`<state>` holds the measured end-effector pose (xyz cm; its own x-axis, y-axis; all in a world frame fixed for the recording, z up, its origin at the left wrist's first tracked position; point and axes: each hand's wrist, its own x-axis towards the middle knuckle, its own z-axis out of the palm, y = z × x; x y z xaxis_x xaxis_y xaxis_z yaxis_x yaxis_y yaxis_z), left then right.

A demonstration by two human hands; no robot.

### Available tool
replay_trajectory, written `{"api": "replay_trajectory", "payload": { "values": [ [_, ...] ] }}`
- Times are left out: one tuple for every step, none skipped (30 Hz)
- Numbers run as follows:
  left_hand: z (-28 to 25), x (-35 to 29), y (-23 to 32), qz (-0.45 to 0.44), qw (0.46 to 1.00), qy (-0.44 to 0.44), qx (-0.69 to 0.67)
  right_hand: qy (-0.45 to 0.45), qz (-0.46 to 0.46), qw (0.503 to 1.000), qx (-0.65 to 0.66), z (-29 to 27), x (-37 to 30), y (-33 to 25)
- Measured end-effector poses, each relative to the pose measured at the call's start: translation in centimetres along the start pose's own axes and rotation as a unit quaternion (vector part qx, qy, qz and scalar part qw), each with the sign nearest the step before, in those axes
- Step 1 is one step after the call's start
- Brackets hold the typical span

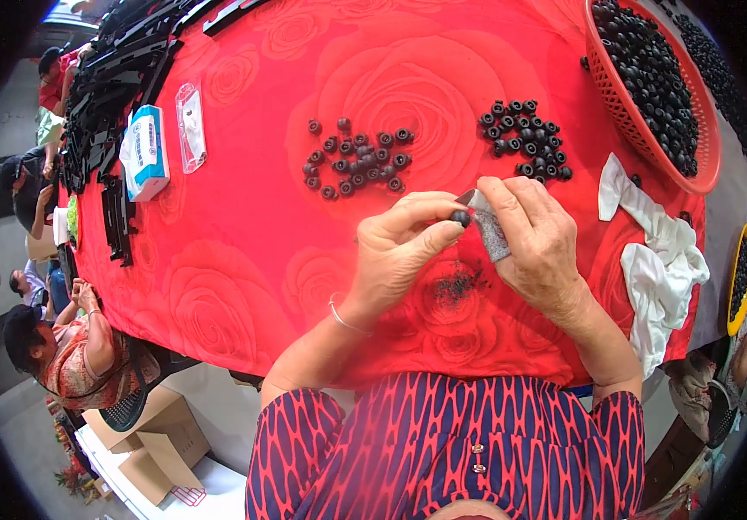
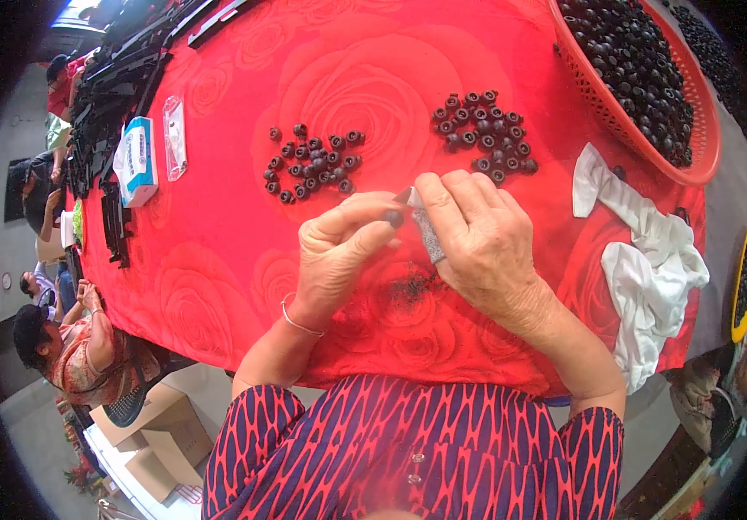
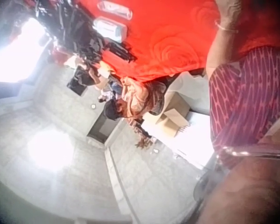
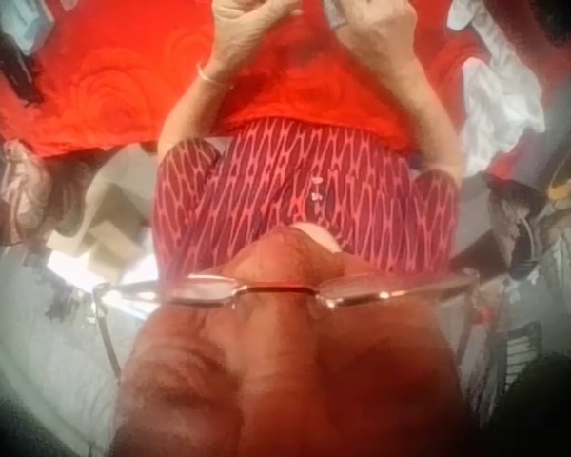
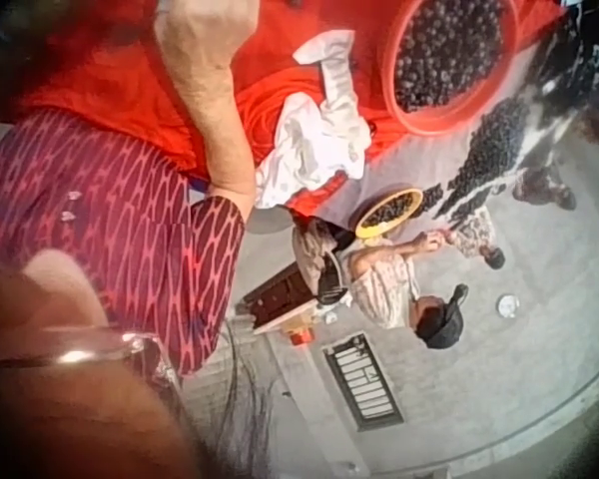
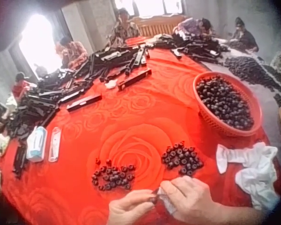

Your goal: The person picks up small black rubber components one by one, rubs each part against an abrasive block held in the other hand, and places the finished components into a separate pile on the table.

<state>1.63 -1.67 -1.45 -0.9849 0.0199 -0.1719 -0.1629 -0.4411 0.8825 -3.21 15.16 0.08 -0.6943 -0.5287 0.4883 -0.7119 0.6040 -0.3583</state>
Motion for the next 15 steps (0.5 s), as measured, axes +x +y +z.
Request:
{"api": "replay_trajectory", "payload": {
  "values": [
    [0.0, 0.0, -0.2, 0.053, 0.998, -0.007, 0.039, 0.001, 0.000, 1.000, 0.000, 0.0, -0.1, -0.1],
    [0.0, 0.0, -0.2, 0.053, 0.998, -0.007, 0.040, -0.013, 0.002, 1.000, -0.021, 0.0, -0.2, -0.1],
    [0.0, 0.0, -0.2, 0.064, 0.996, -0.010, 0.065, -0.026, 0.006, 0.999, -0.043, 0.0, -0.3, -0.2],
    [0.0, 0.0, -0.3, 0.075, 0.993, -0.013, 0.089, -0.026, 0.006, 0.999, -0.043, -0.1, -0.4, -0.3],
    [-0.1, 0.1, -0.4, 0.075, 0.993, -0.013, 0.090, -0.028, 0.006, 0.998, -0.047, -0.2, -0.4, -0.5],
    [-0.2, 0.2, -0.5, 0.096, 0.988, -0.018, 0.117, -0.030, 0.005, 0.998, -0.051, -0.2, -0.4, -0.7],
    [-0.3, 0.3, -0.6, 0.118, 0.982, -0.024, 0.144, -0.030, 0.005, 0.998, -0.050, -0.2, -0.3, -0.7],
    [-0.4, 0.3, -0.5, 0.118, 0.982, -0.023, 0.145, -0.025, 0.005, 0.999, -0.044, -0.3, -0.3, -0.7],
    [-0.4, 0.4, -0.5, 0.133, 0.972, -0.026, 0.193, -0.021, 0.005, 0.999, -0.039, -0.4, -0.3, -0.7],
    [-0.4, 0.4, -0.4, 0.147, 0.959, -0.028, 0.240, -0.021, 0.005, 0.999, -0.039, -0.6, -0.2, -0.4],
    [-0.3, 0.3, -0.2, 0.147, 0.959, -0.028, 0.240, 0.012, 0.017, 1.000, -0.024, -0.9, 0.1, 0.0],
    [-0.1, 0.2, 0.2, 0.062, 0.984, -0.018, 0.168, 0.046, 0.029, 0.999, -0.007, -1.1, 0.4, 0.3],
    [-0.1, 0.1, 0.4, -0.024, 0.995, -0.007, 0.094, 0.045, 0.071, 0.995, 0.048, -1.5, 0.6, 0.2],
    [-0.2, 0.1, 0.3, -0.024, 0.995, -0.006, 0.094, 0.044, 0.070, 0.995, 0.049, -1.6, 0.7, 0.3],
    [-0.3, 0.1, 0.3, -0.054, 0.998, -0.015, 0.013, 0.020, 0.098, 0.985, 0.142, -1.7, 0.8, 0.4]
  ]
}}
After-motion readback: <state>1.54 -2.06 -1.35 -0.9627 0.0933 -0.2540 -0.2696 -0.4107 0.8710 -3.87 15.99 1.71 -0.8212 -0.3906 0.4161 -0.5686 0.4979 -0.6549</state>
